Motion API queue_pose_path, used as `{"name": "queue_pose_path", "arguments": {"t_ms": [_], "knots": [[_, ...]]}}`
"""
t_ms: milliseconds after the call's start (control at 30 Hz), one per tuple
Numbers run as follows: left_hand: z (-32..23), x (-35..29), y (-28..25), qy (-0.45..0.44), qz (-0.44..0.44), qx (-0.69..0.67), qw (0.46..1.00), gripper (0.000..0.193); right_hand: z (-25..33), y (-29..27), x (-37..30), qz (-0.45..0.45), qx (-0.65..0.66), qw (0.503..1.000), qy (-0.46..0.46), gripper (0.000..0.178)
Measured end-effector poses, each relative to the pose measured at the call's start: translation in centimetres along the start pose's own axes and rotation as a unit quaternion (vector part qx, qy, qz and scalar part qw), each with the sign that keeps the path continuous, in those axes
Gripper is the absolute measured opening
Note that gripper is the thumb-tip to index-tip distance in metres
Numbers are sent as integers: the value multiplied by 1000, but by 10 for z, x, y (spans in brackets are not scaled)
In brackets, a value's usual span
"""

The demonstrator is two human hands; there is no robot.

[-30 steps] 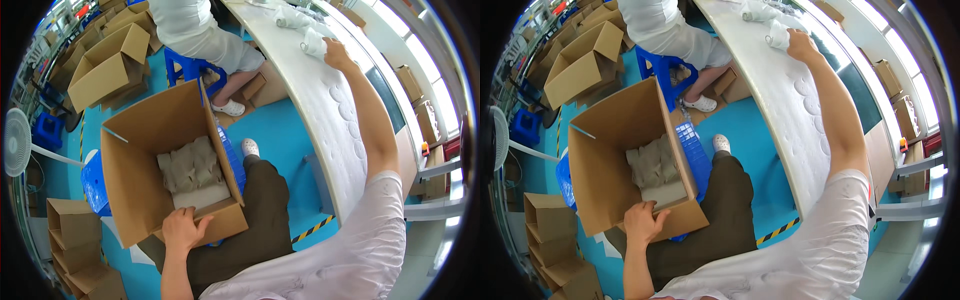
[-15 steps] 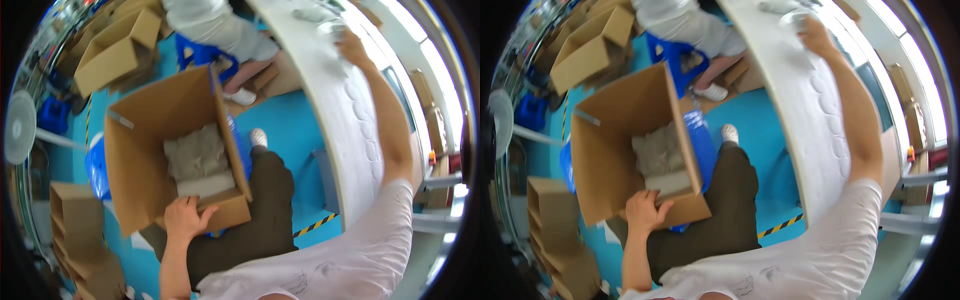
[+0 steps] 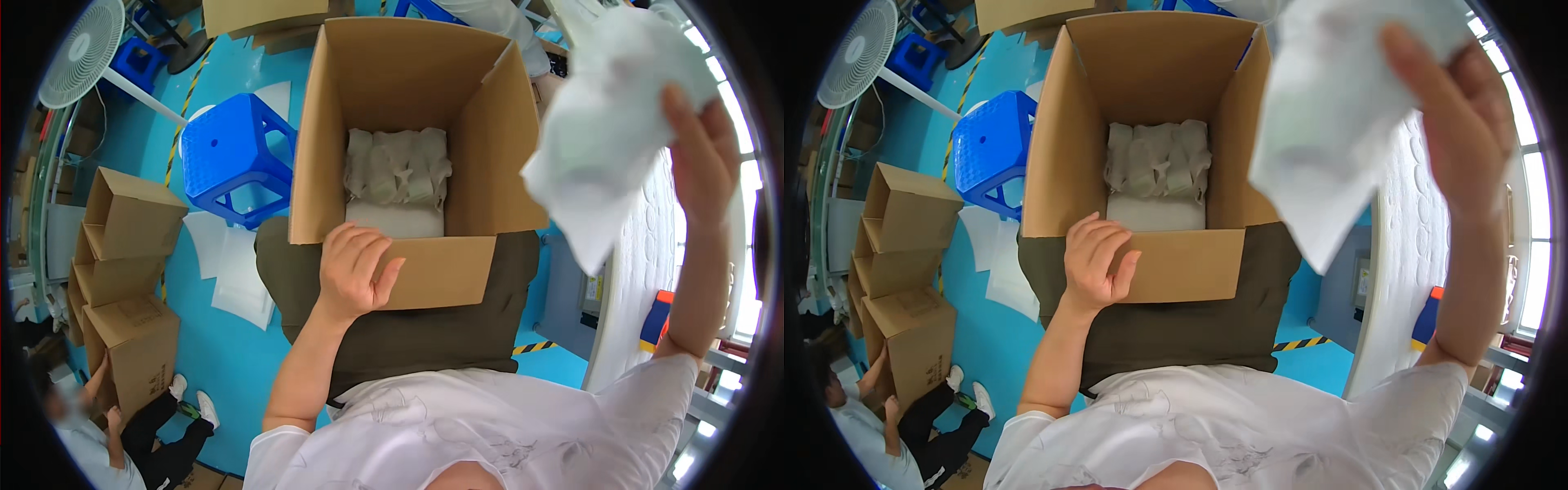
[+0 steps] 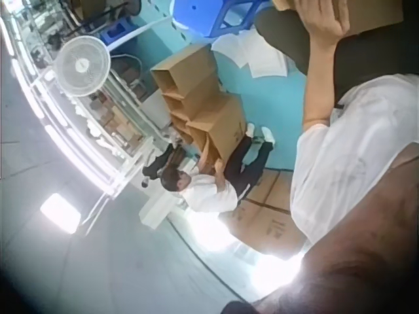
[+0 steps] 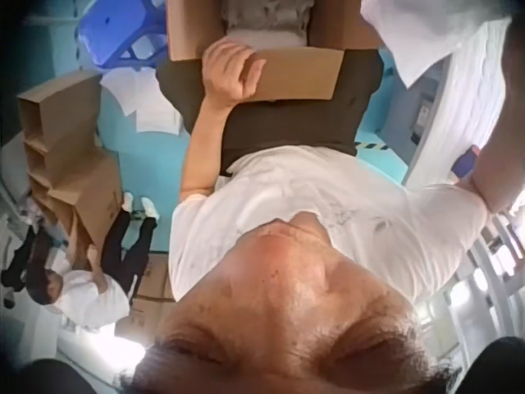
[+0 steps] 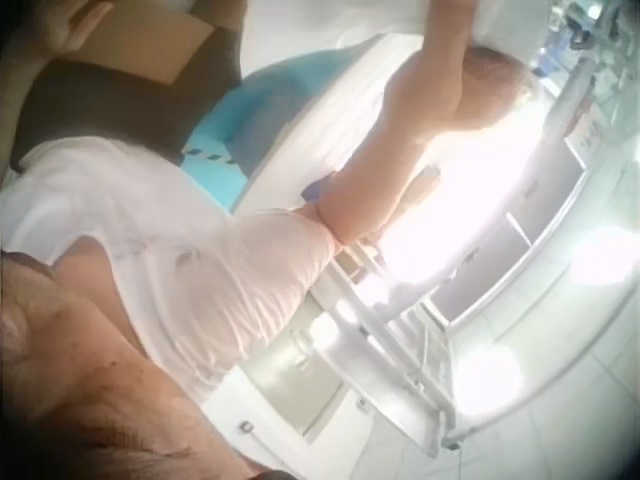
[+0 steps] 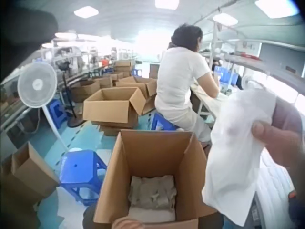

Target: Packing wrapped components into cardboard boxes with foam padding.

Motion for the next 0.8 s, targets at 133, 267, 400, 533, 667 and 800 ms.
{"name": "queue_pose_path", "arguments": {"t_ms": [133,267,400,533,667,800], "knots": [[10,-12,-7,-31,32,2,999,32,-3,77,22,92,56,992,71,37],[14,-16,-11,-38,52,-26,998,40,-19,149,43,155,-112,979,71,43],[13,-14,-11,-28,48,-33,998,40,-57,199,53,181,-143,973,32,52],[16,-15,-13,-31,62,-32,997,41,-68,243,61,283,-201,934,85,62],[17,-14,-12,-29,65,-32,997,41,-101,288,51,354,-230,904,74,68],[19,-19,-12,-38,62,-42,996,41,-135,332,28,433,-260,860,77,68]]}}
Point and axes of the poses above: each hand's wrist, its own x-axis towards the middle knuckle, its own y-axis out of the palm, z = x × y, the point moved 1 cm from there along x, towards the middle knuckle, and after that the axes turned 1 degree about -y, right-handed, at the moved point
